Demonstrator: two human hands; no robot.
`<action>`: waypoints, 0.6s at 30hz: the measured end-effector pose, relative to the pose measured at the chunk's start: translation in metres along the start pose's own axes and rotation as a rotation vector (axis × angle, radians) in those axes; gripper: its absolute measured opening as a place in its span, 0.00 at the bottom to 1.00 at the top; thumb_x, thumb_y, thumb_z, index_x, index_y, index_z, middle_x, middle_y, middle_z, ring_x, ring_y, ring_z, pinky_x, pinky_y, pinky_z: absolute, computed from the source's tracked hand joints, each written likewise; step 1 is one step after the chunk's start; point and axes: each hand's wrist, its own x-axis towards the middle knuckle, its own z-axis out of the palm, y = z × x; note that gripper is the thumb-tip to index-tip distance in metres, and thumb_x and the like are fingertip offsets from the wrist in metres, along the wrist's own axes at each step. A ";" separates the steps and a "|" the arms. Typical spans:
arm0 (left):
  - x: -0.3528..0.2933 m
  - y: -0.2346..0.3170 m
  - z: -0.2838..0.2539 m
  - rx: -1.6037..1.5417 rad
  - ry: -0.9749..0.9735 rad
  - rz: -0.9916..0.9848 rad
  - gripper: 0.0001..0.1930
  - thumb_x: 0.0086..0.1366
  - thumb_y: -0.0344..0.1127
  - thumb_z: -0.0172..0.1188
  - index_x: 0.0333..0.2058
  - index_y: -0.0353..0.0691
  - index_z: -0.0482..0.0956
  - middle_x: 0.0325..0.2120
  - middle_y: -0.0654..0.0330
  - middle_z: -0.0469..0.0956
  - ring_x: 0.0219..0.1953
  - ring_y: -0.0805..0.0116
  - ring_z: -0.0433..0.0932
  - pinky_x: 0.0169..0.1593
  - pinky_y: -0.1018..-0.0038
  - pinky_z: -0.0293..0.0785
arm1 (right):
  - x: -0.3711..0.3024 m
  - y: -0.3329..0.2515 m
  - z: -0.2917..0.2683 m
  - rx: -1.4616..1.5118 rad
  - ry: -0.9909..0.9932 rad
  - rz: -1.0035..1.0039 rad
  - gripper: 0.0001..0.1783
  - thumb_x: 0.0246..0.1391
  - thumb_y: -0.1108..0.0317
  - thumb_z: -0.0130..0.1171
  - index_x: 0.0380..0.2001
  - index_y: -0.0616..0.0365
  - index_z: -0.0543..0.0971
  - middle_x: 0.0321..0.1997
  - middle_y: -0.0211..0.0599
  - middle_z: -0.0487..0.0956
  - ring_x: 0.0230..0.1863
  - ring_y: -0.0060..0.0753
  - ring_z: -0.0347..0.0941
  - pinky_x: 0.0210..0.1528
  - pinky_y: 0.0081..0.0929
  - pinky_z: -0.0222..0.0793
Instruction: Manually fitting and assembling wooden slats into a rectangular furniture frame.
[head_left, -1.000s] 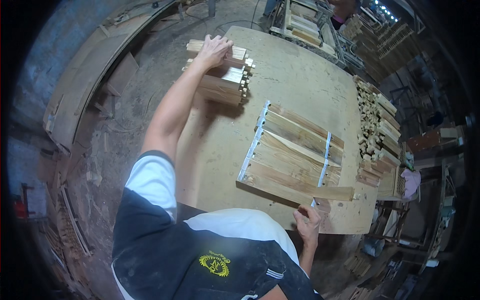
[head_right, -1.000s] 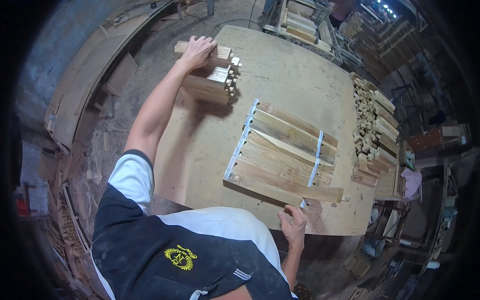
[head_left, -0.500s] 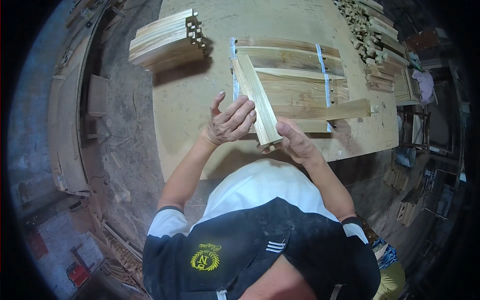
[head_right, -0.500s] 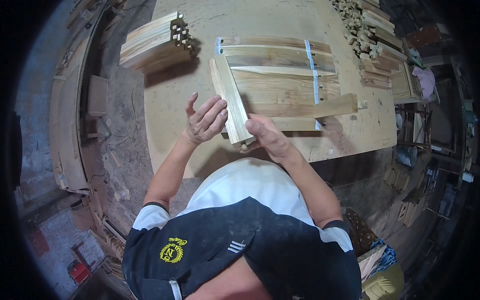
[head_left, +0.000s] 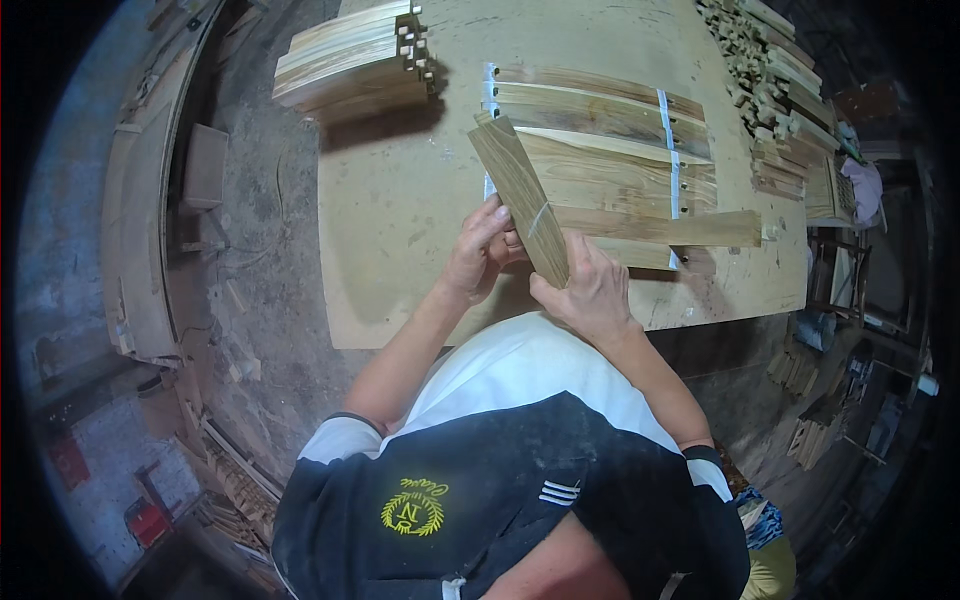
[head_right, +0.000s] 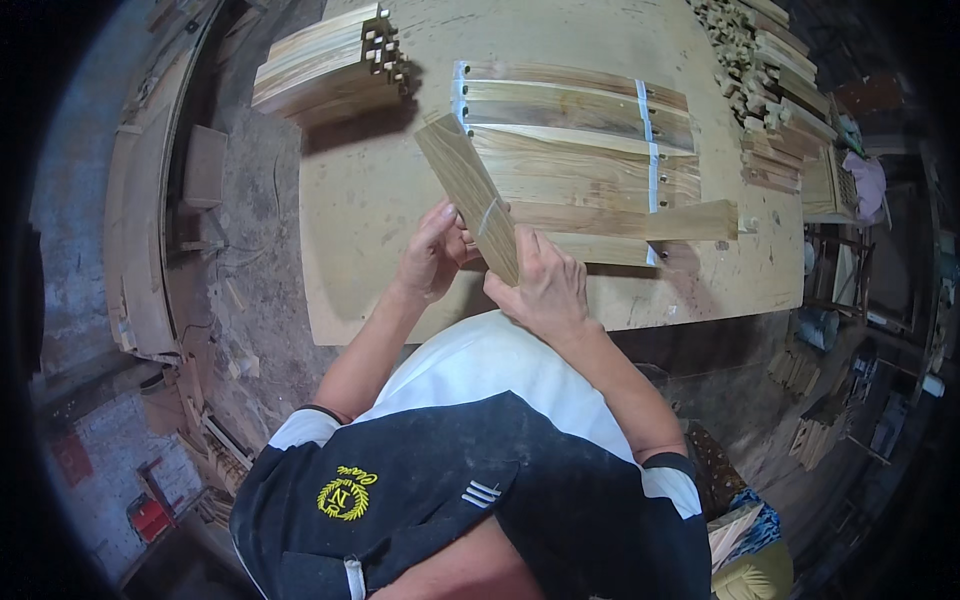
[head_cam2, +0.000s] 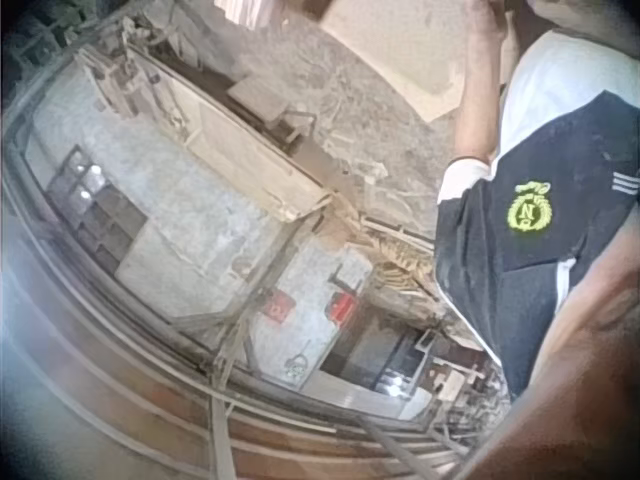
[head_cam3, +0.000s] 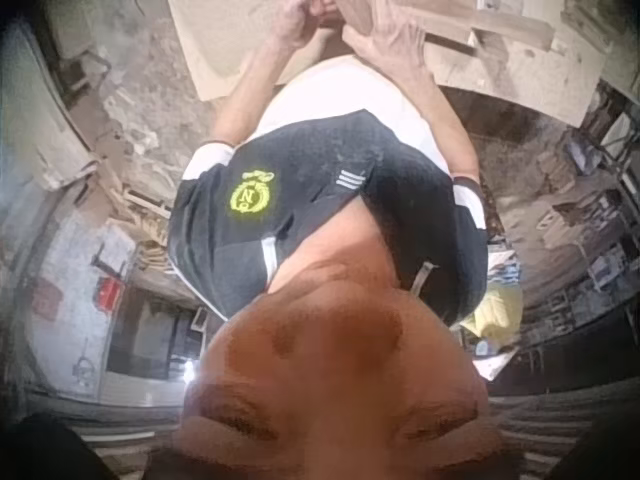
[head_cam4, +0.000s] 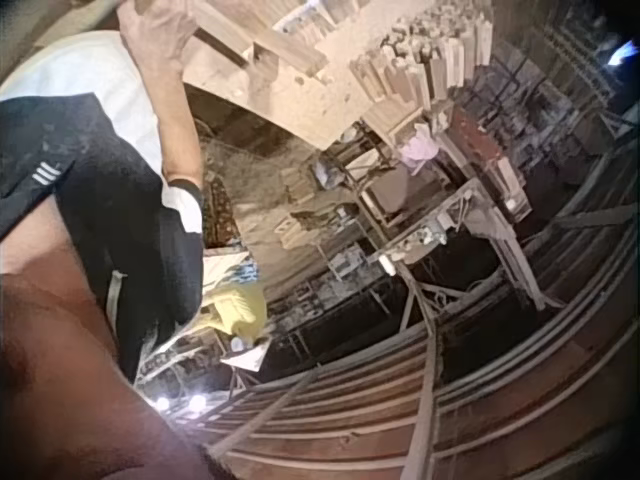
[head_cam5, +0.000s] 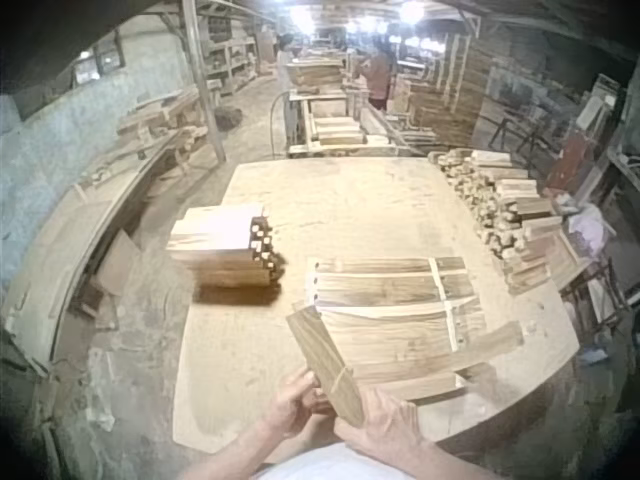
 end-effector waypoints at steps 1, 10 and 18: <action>0.000 -0.002 -0.002 -0.015 0.023 -0.029 0.28 0.72 0.50 0.49 0.63 0.38 0.64 0.56 0.51 0.73 0.56 0.61 0.76 0.58 0.60 0.74 | -0.001 0.000 0.001 -0.035 -0.022 0.006 0.34 0.40 0.57 0.72 0.50 0.61 0.74 0.34 0.50 0.80 0.38 0.55 0.80 0.40 0.45 0.75; -0.004 0.001 -0.015 -0.264 0.080 -0.061 0.26 0.73 0.51 0.46 0.59 0.36 0.68 0.51 0.50 0.77 0.54 0.61 0.77 0.58 0.60 0.73 | -0.002 -0.007 -0.001 0.142 -0.072 -0.098 0.45 0.35 0.50 0.78 0.55 0.62 0.72 0.46 0.50 0.79 0.44 0.50 0.79 0.45 0.40 0.77; 0.001 0.006 -0.014 0.099 0.298 0.104 0.20 0.70 0.43 0.59 0.52 0.37 0.69 0.42 0.57 0.80 0.36 0.72 0.83 0.33 0.80 0.78 | 0.007 -0.011 0.012 0.214 -0.032 -0.024 0.41 0.36 0.53 0.77 0.52 0.62 0.74 0.45 0.51 0.79 0.48 0.53 0.77 0.51 0.44 0.73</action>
